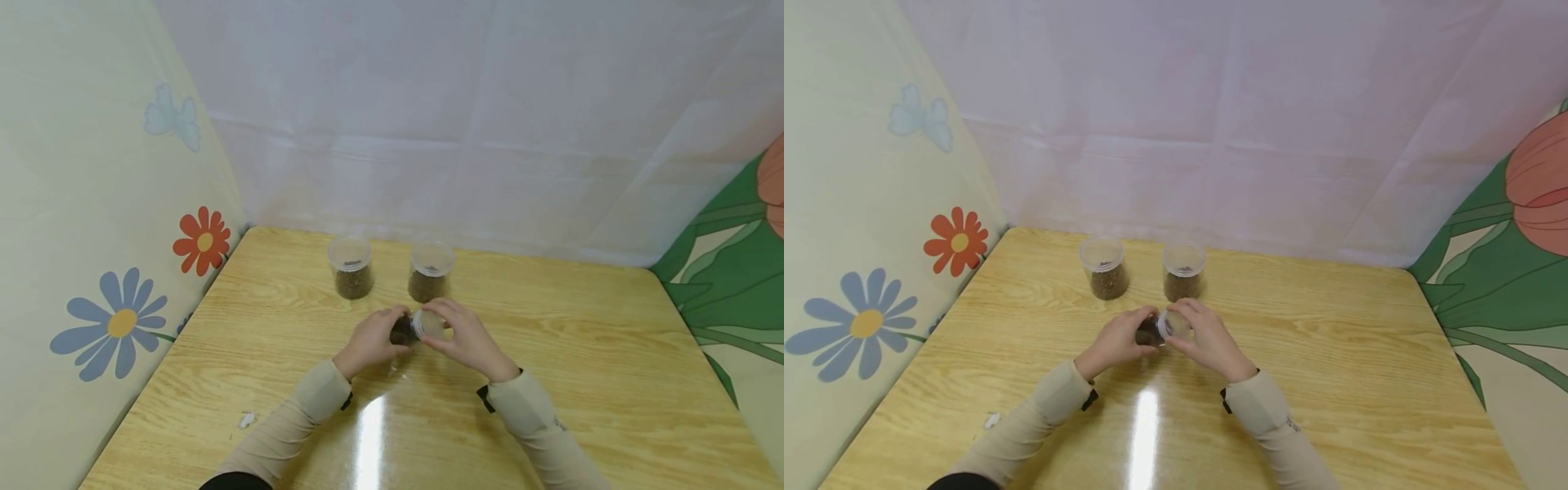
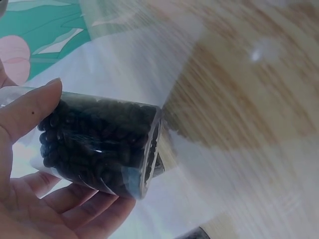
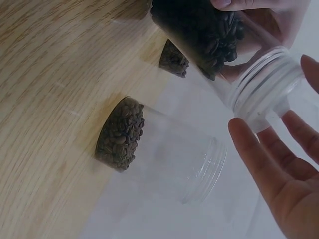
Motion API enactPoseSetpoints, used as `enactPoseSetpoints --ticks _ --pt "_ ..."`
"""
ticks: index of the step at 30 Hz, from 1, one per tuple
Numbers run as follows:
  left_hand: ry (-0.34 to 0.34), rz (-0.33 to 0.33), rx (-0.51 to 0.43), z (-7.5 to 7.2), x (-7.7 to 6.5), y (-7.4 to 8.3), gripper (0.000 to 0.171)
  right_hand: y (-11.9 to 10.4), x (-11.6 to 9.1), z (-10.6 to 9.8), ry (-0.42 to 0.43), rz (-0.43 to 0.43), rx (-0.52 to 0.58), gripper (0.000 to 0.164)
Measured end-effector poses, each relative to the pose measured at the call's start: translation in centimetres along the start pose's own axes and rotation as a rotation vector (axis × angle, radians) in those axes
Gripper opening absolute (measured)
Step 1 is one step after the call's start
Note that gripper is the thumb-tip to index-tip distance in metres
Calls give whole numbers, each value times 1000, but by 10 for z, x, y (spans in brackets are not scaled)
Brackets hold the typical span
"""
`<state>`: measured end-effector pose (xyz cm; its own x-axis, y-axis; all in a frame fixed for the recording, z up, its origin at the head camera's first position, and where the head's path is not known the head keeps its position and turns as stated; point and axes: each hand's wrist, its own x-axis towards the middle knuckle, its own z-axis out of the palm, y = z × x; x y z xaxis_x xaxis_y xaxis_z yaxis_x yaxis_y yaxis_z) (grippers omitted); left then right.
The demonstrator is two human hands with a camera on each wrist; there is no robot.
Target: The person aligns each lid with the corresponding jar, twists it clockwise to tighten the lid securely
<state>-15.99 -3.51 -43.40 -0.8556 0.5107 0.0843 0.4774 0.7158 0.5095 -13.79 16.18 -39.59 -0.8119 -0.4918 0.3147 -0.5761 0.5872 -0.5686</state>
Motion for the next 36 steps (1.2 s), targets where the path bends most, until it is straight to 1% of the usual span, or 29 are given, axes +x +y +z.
enactPoseSetpoints --ticks 7,13,16,20,29,36 --pt "9 7 -2 1 0 -1 61 -1 1 2 5 15 -18 46" --pt "11 13 11 1 0 -2 60 -2 0 6 3 31 8 47" --pt "9 15 15 0 -1 -2 60 -1 0 7 8 23 6 47" --pt "8 15 12 0 -1 -3 60 -3 0 7 7 34 6 47" --pt "18 13 15 0 -1 -4 60 -9 4 7 12 137 18 47" --pt "22 17 16 0 -2 -4 60 -12 6 10 52 203 -24 44"
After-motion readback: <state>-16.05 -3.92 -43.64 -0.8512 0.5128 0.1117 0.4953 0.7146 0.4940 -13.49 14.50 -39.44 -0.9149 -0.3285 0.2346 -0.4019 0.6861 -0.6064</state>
